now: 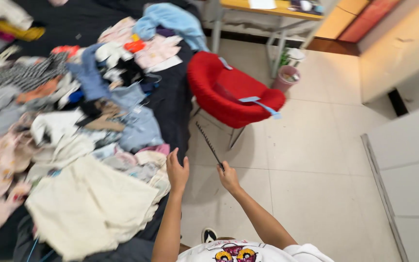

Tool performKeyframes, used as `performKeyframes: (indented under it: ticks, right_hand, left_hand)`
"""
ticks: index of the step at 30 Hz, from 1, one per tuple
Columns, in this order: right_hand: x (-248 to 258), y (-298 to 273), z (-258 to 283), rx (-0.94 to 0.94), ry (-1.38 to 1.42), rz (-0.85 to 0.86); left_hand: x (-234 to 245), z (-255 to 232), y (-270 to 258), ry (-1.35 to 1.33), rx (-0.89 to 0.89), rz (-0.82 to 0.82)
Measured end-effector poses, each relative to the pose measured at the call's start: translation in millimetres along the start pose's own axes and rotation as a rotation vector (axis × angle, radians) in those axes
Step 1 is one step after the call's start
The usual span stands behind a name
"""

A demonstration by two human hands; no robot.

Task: The person sorts and folds various clothing items from a pile on a bed. They handle hangers, a white t-shirt, a pair of jeans, and a black garment, placing folded items on a nearby chair and suitcase.

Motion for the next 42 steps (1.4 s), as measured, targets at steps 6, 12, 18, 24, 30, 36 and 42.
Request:
performKeyframes:
  ticks: [6,12,18,24,30,36,42]
  right_hand:
    - [96,-3,-54,-0.068,0.095,-0.219]
    - [169,0,-106,-0.107,0.132,-0.357]
    - [278,55,-174,-0.11,0.111,-0.619]
    - [372,181,-214,-0.114,0.046,-0.67]
    - [463,254,-282,-0.159,0.037,-0.749]
    - [549,357,-340,-0.103,-0.073,-0.715]
    - [628,506,-348,-0.045,-0.138,-0.552]
  left_hand:
    - [-97,-93,6,-0.037,-0.118,0.17]
    - [-190,-142,8,-0.131,-0.118,0.337]
    - [-329,-187,23,-0.201,-0.17,0.412]
    - [-445,-224,96,-0.192,-0.167,0.371]
    - [-574,-286,154,-0.185,-0.199,0.4]
    - [-698,-353,168,-0.214,-0.215,0.371]
    - [-798,-396,211,-0.214,-0.013,0.292]
Point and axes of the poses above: each hand's wrist, its own y-axis towards the middle knuckle, its own x-axis out of the back of the hand, z = x × y, the point moved 7 cm from there along y, towards the middle knuckle
